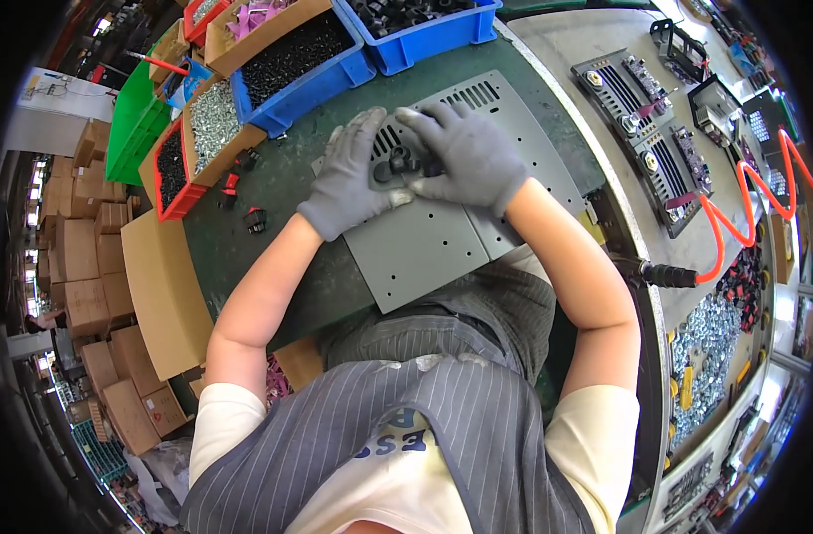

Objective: Assembling a power supply unit by attaching a cover and cooling fans using a pneumatic screwdriver.

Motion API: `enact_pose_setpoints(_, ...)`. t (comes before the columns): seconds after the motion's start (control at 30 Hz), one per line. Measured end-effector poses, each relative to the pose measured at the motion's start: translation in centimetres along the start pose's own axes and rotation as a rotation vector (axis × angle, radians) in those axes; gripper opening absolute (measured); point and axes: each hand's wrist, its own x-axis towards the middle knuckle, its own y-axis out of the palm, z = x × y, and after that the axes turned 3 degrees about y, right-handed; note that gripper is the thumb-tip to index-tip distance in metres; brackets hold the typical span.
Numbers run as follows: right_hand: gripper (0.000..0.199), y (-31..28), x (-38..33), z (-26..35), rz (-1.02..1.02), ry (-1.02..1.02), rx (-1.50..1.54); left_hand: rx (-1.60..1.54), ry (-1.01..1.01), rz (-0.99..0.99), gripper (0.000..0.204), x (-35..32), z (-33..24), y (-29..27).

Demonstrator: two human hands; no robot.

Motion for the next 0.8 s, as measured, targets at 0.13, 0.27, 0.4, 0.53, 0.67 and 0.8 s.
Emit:
enact_pose_setpoints(0.13,0.067,-1.3,-3.1,-0.8,-0.066,0.121,-0.094,0.002,0.045,0.058,0.084,1.1,0.6,1.0)
enact_pose_setpoints(0.27,0.056,-2.6,-5.6,-0.7,-0.032,0.261,-0.116,-0.022,0.036,0.08,0.055,1.1,0.3,0.6)
enact_pose_setpoints(0.4,0.043,-2.3,-7.2,-0.8,-0.143,0.311,-0.155,-0.021,0.041,0.074,0.041,0.3,-0.1,0.0)
enact_pose_setpoints(0.53,0.038,-1.8,-7.8,-0.5,-0.239,0.371,-0.173,-0.012,0.075,0.018,0.05,-0.3,-0.6,-0.5)
enact_pose_setpoints(0.67,0.038,-2.0,-7.0,-0.2,-0.17,0.544,-0.095,0.017,0.111,-0.016,0.053,-0.5,-0.5,-0.6)
enact_pose_setpoints(0.8,0.051,-1.4,-5.5,0.2,-0.117,0.458,0.025,-0.009,0.135,-0.091,0.054,-1.1,-0.1,-0.6)
